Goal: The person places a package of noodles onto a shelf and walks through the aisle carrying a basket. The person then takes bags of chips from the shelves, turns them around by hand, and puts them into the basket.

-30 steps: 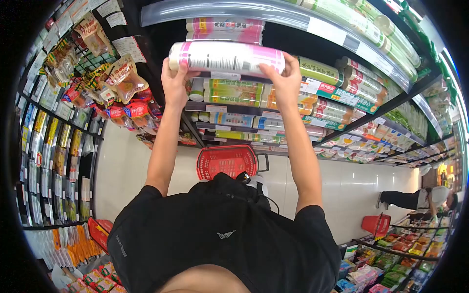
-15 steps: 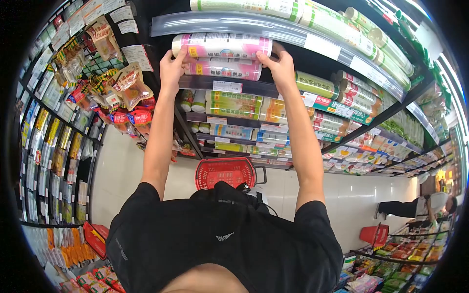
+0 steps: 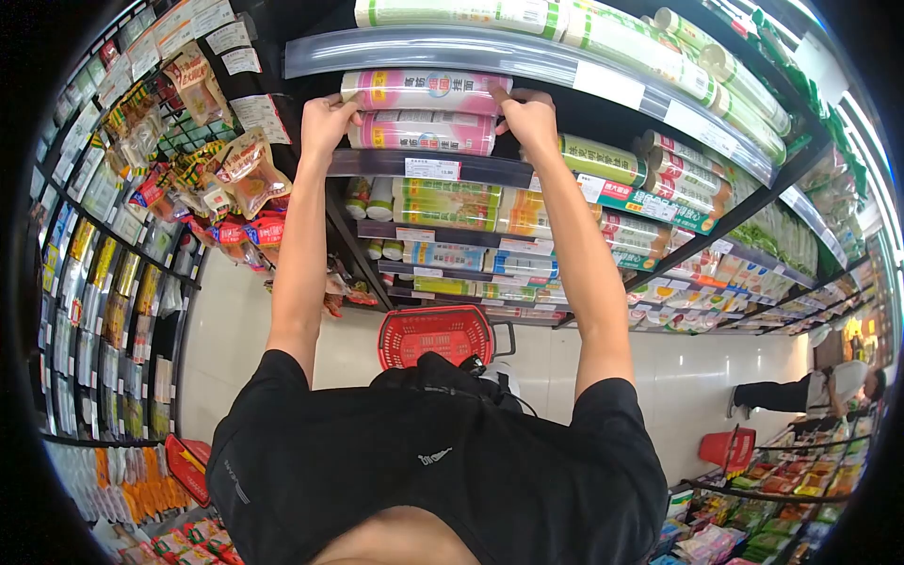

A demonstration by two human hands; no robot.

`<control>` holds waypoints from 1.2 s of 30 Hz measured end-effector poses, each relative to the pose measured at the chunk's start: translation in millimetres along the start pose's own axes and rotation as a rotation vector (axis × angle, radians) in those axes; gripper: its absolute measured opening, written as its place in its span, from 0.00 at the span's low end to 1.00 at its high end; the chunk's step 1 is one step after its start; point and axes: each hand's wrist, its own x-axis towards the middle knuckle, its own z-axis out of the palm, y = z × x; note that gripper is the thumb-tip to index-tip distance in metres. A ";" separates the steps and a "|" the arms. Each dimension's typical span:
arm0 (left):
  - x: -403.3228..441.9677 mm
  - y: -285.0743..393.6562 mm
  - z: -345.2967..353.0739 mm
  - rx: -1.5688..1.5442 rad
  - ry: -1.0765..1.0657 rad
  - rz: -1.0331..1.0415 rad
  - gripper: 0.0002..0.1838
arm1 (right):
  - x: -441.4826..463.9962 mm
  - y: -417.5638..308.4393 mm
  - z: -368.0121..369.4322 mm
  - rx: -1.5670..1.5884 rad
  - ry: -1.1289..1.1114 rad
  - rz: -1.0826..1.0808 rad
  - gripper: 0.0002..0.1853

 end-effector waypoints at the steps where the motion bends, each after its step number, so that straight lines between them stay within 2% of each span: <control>1: 3.6 0.9 -0.5 0.127 0.016 0.018 0.14 | 1.6 1.6 0.5 0.001 0.000 0.005 0.25; 2: 4.8 2.3 -1.1 0.254 0.031 0.034 0.16 | 1.7 1.7 1.3 0.016 -0.006 0.004 0.24; 5: 6.2 4.2 -1.3 0.323 0.026 0.004 0.18 | 1.2 6.4 4.4 0.029 -0.026 -0.004 0.23; 10: 15.5 -15.5 -0.9 0.257 0.013 0.020 0.18 | 2.3 15.7 7.4 0.025 -0.053 -0.025 0.21; 15: 25.9 -16.3 -0.5 0.303 0.039 0.114 0.19 | 1.6 12.9 11.4 0.000 0.011 -0.032 0.20; 21: 27.7 -33.2 1.5 0.305 -0.033 0.090 0.16 | 5.0 29.9 10.5 -0.038 -0.016 -0.138 0.26; 23: 24.5 -45.8 7.3 0.221 0.071 0.161 0.17 | -7.7 27.1 7.9 -0.008 -0.044 -0.127 0.21; 25: 25.3 -63.6 0.8 0.500 0.116 0.334 0.13 | -10.2 41.2 0.2 0.021 -0.080 -0.246 0.16; 26: 7.5 -37.6 3.0 0.318 0.069 0.178 0.19 | -33.9 19.7 -6.9 0.036 -0.042 -0.192 0.19; 27: -13.5 -10.2 5.0 0.140 0.031 0.018 0.28 | -60.0 -0.7 -14.2 0.048 0.000 -0.139 0.22; 29: -45.9 -12.4 10.5 0.044 0.134 0.056 0.19 | -96.4 15.2 -26.7 0.073 0.071 -0.175 0.17; 30: -67.5 -25.7 8.6 -0.027 0.125 0.116 0.11 | -117.6 35.9 -38.2 -0.067 0.089 -0.250 0.20; 31: -94.3 -42.7 6.6 -0.105 0.120 0.177 0.08 | -144.1 62.7 -48.3 -0.156 0.127 -0.170 0.11; 33: -154.0 -62.6 16.8 -0.099 0.023 0.149 0.07 | -198.2 114.9 -50.7 -0.094 0.097 -0.017 0.09; 34: -182.5 -88.9 22.0 -0.110 -0.076 0.061 0.10 | -227.1 140.3 -50.4 -0.123 0.077 0.152 0.13; 35: -213.8 -134.1 23.6 -0.002 -0.195 -0.139 0.13 | -258.8 170.0 -48.2 -0.145 0.055 0.317 0.16; 36: -244.3 -167.7 30.1 0.198 -0.297 -0.139 0.17 | -296.8 219.2 -49.2 -0.191 0.034 0.471 0.16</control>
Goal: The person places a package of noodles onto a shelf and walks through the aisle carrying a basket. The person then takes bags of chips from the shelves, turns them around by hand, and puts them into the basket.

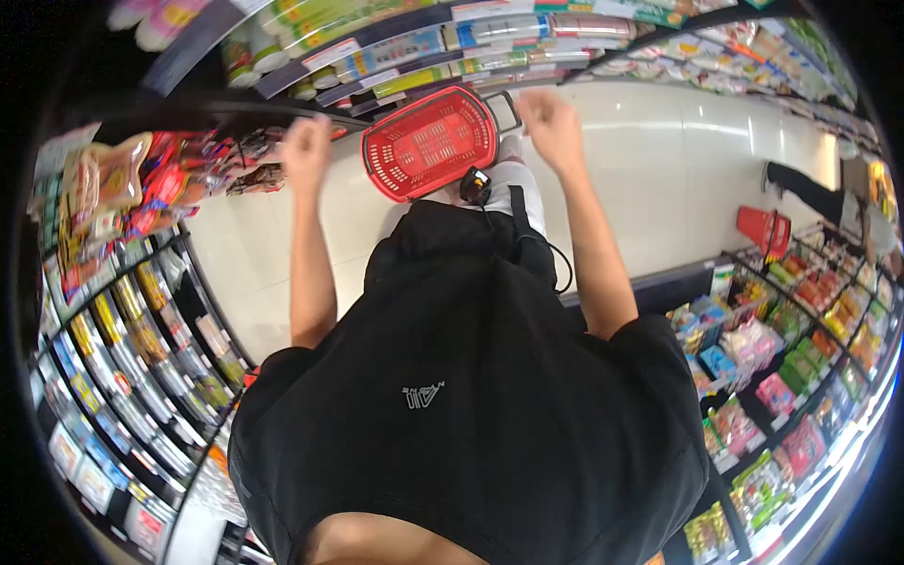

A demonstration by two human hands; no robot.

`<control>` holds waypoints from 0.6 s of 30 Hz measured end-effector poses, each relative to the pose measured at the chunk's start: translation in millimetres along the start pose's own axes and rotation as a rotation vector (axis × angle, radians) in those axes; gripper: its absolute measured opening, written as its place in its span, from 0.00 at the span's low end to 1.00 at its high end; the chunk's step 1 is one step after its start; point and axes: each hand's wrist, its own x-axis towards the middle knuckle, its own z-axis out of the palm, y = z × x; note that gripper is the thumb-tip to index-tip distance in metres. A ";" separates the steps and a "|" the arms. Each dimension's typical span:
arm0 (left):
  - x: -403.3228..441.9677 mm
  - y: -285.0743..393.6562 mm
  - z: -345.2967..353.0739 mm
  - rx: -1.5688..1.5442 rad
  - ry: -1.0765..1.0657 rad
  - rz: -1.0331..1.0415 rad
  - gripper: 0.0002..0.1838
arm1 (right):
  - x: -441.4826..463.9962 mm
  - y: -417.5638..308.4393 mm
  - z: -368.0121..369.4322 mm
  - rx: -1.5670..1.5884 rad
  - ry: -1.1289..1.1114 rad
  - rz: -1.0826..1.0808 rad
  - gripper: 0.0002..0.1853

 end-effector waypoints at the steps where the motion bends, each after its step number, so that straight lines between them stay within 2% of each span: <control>1: -23.2 -29.5 21.4 0.054 -0.066 0.061 0.21 | -20.8 42.8 7.2 -0.042 -0.017 0.148 0.15; 2: -47.7 -55.5 35.9 0.096 -0.234 -0.265 0.22 | -41.7 80.3 11.5 -0.096 -0.061 0.207 0.13; 5: -91.7 -104.0 80.0 0.086 -0.516 -0.266 0.21 | -116.5 180.7 15.8 -0.364 -0.093 0.302 0.14; 6: -97.0 -106.5 91.8 0.119 -0.637 -0.285 0.20 | -142.6 207.7 14.6 -0.261 -0.070 0.451 0.14; 7: -95.5 -103.3 105.1 0.120 -0.663 -0.271 0.20 | -164.9 227.9 12.5 -0.154 -0.045 0.591 0.15; 9: -94.7 -97.1 131.7 0.330 -1.051 -0.369 0.19 | -207.6 245.0 8.4 0.112 0.074 0.910 0.15; 11: -91.6 -101.9 167.1 0.336 -1.117 -0.417 0.17 | -247.7 268.8 10.2 0.247 0.127 1.132 0.15; 14: -88.4 -120.9 222.6 0.074 -1.171 -0.540 0.14 | -305.1 300.0 28.4 0.335 0.143 1.205 0.16; 17: -86.5 -163.6 291.5 -0.009 -1.164 -0.591 0.12 | -340.4 303.7 54.8 0.505 0.232 1.241 0.14; 18: -82.0 -159.1 312.8 0.059 -1.144 -0.602 0.15 | -349.8 299.5 61.3 0.465 0.207 1.222 0.14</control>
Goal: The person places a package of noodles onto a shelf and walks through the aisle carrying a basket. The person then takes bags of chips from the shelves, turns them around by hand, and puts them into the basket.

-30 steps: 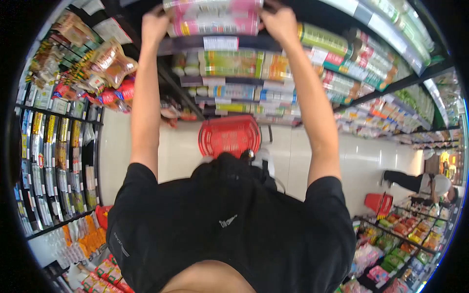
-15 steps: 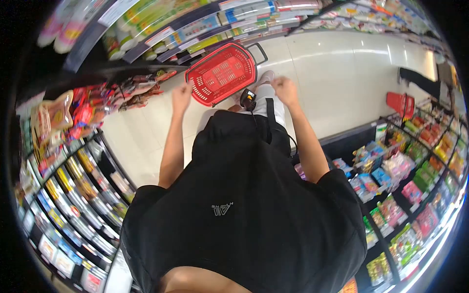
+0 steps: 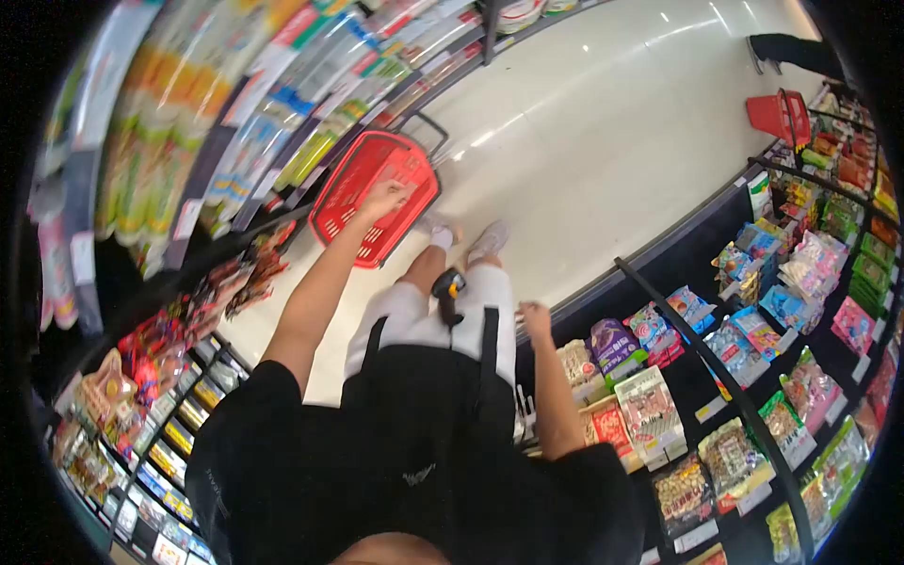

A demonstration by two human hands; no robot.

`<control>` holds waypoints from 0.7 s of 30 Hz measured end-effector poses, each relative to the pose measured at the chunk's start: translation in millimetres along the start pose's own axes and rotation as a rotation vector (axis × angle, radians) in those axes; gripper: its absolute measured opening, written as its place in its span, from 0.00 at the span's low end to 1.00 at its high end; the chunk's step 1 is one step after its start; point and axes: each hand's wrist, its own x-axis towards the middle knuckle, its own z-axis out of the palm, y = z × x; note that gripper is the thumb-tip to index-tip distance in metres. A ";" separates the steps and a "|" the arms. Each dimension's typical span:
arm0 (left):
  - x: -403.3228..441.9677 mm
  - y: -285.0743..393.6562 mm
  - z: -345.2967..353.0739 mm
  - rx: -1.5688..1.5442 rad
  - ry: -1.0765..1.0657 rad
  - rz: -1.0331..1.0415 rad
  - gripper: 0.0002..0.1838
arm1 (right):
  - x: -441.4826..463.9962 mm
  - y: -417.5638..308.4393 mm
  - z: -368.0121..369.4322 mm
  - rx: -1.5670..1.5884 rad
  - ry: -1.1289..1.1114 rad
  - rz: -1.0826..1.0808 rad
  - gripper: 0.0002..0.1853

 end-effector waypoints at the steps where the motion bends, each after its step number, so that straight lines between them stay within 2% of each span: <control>1: 25.3 6.7 4.2 0.014 -0.014 0.006 0.15 | -3.5 8.7 1.3 -0.040 -0.002 -0.022 0.13; 3: 76.9 4.0 13.7 0.222 0.065 0.045 0.20 | 16.5 78.8 1.0 -0.498 0.245 -0.318 0.13; 5: 133.6 0.6 27.0 0.178 0.128 0.028 0.25 | 8.0 104.0 -3.3 -0.218 0.201 -0.102 0.13; 6: 170.0 -12.4 29.8 0.259 0.161 -0.011 0.24 | 7.0 120.3 -8.6 -0.109 0.121 0.064 0.12; 7: 204.0 -28.2 31.7 0.339 0.189 -0.050 0.23 | -12.9 105.1 -13.9 0.165 0.075 0.232 0.12; 9: 248.7 -47.3 37.2 0.486 0.217 0.035 0.30 | -27.6 134.5 -14.9 0.373 0.089 0.325 0.13; 11: 282.3 -58.9 39.1 0.176 0.249 -0.288 0.31 | -42.1 151.4 -10.5 0.415 0.127 0.423 0.11; 13: 274.1 -53.1 53.9 -0.317 0.156 -0.131 0.27 | -52.4 175.0 -0.8 0.444 0.124 0.471 0.12; 14: 258.8 -34.7 59.3 -0.326 0.135 -0.153 0.20 | -55.5 186.1 7.3 0.434 0.116 0.484 0.13; 16: 266.8 -54.3 62.6 -0.183 0.129 -0.187 0.19 | -52.1 212.8 25.5 0.370 0.076 0.484 0.14; 17: 269.4 -52.7 58.7 -0.058 0.129 -0.216 0.19 | -51.3 201.1 28.4 0.314 0.114 0.466 0.14; 18: 236.6 -23.2 73.6 -0.178 0.094 -0.260 0.21 | -51.1 189.0 28.7 0.372 0.107 0.471 0.14; 19: 213.7 -6.7 85.8 -0.166 0.093 -0.241 0.21 | -50.2 177.1 26.9 0.429 0.102 0.469 0.14; 21: 173.2 18.0 104.3 -0.278 0.193 -0.248 0.21 | -49.2 166.7 23.0 0.396 0.088 0.365 0.14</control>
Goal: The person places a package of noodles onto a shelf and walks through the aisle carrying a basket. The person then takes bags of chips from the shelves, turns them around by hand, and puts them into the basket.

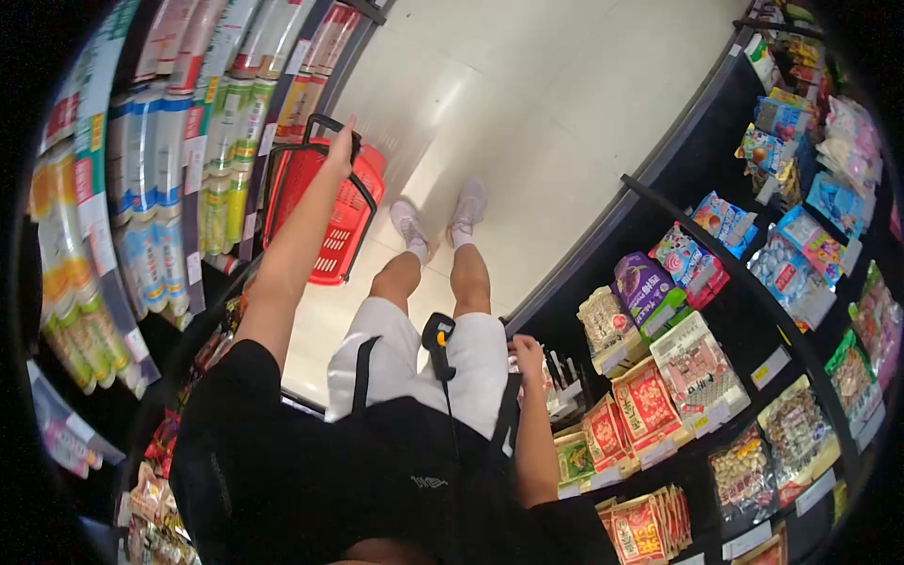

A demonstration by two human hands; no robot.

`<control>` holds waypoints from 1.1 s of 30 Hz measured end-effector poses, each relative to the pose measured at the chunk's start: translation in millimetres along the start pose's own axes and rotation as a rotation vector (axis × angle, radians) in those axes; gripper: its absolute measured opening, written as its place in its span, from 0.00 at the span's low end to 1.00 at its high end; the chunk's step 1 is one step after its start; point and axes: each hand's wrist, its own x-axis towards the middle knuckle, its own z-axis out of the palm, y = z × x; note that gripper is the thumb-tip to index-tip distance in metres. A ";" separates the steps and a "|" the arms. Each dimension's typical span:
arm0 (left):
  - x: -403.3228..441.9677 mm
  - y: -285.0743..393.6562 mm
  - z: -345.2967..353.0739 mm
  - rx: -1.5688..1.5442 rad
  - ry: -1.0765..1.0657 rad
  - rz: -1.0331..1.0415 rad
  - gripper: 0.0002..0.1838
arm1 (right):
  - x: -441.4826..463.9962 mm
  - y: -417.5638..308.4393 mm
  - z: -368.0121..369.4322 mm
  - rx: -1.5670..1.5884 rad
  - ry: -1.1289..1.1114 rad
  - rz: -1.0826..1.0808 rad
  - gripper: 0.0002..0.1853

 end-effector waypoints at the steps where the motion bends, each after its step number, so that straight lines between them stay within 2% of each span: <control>1: -20.5 4.9 3.9 0.046 0.040 0.023 0.21 | -6.4 -15.1 1.9 0.040 0.015 -0.067 0.13; 5: -92.8 9.3 27.7 0.247 0.230 0.170 0.22 | -23.7 -66.3 -16.1 0.174 0.037 -0.233 0.12; 6: -103.8 2.9 35.8 0.210 0.220 0.219 0.23 | -29.7 -75.0 -23.5 0.201 0.044 -0.250 0.12; 9: -165.8 12.1 68.1 0.496 0.194 0.317 0.25 | -40.6 -89.4 -45.2 0.225 0.096 -0.261 0.12; 10: -175.7 13.1 74.8 0.531 0.073 0.309 0.25 | -43.3 -93.0 -50.6 0.225 0.095 -0.272 0.12; 12: -185.7 9.2 92.5 0.697 0.000 0.303 0.26 | -48.5 -91.0 -63.3 0.273 0.125 -0.254 0.12; 14: -211.5 10.9 110.1 0.837 -0.077 0.411 0.26 | -52.1 -89.9 -72.5 0.288 0.148 -0.248 0.13; 17: -245.8 35.0 125.2 1.021 -0.339 0.503 0.24 | -56.2 -84.9 -81.4 0.316 0.161 -0.252 0.14; 18: -252.4 46.3 128.1 1.027 -0.344 0.532 0.24 | -57.0 -85.2 -83.3 0.309 0.160 -0.251 0.14; 21: -272.6 95.9 132.2 1.351 -0.601 0.728 0.19 | -59.2 -88.0 -87.4 0.316 0.166 -0.250 0.15; 24: -231.1 141.3 126.0 1.587 -0.826 1.088 0.15 | -61.4 -91.9 -90.0 0.335 0.169 -0.270 0.15; 26: -222.4 195.6 127.6 1.745 -0.928 1.137 0.12 | -60.6 -94.7 -92.5 0.318 0.158 -0.268 0.14; 30: -203.1 264.6 158.3 1.901 -0.800 1.250 0.10 | -61.7 -94.4 -98.1 0.329 0.153 -0.310 0.13; 31: -205.7 274.9 168.2 1.908 -0.802 1.258 0.10 | -61.6 -92.7 -98.0 0.340 0.153 -0.312 0.13; 33: -213.5 282.7 187.1 2.141 -0.856 1.297 0.10 | -66.1 -85.2 -102.3 0.351 0.187 -0.278 0.12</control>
